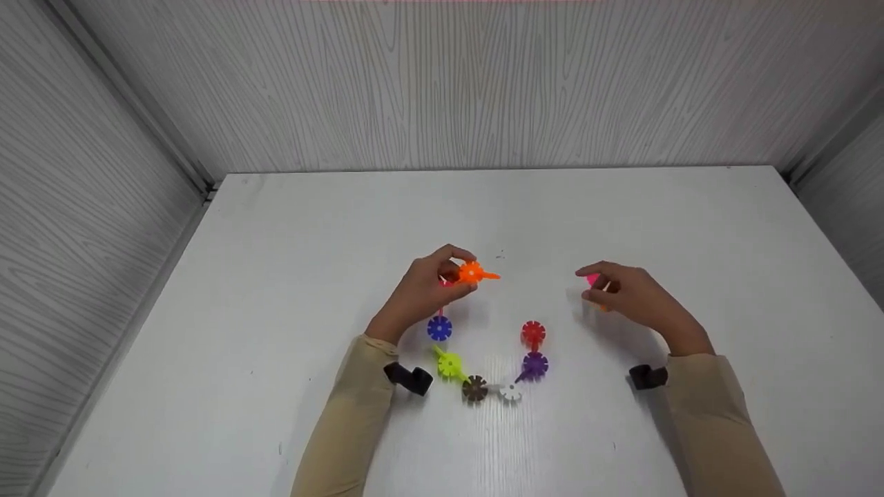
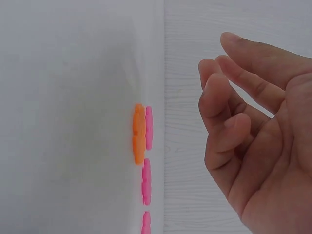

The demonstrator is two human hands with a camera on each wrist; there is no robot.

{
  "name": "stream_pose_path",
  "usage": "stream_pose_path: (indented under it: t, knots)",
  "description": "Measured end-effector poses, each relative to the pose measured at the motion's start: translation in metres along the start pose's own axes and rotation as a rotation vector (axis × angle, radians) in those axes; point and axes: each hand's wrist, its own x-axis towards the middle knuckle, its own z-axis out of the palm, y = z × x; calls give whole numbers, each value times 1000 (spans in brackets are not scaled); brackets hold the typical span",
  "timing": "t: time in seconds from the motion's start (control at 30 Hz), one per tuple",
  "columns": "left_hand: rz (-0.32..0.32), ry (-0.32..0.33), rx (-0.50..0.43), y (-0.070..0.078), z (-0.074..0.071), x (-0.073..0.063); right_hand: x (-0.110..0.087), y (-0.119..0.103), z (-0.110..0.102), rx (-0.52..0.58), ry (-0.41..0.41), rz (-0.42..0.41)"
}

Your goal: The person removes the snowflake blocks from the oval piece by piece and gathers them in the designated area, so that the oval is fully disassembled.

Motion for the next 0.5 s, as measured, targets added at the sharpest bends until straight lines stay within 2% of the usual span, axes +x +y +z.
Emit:
stream_pose_path:
  t: [0.13,0.3,0.5]
  knots:
    - [17,-31,-7,5,4,-1,0,-10,4,8,0,-39]
    - [19,-87,-11,9,11,-1,0,-23,11,9,3,-137]
    - [-15,-156,-27,12,18,-1,0,-37,20,64,-79,-217]
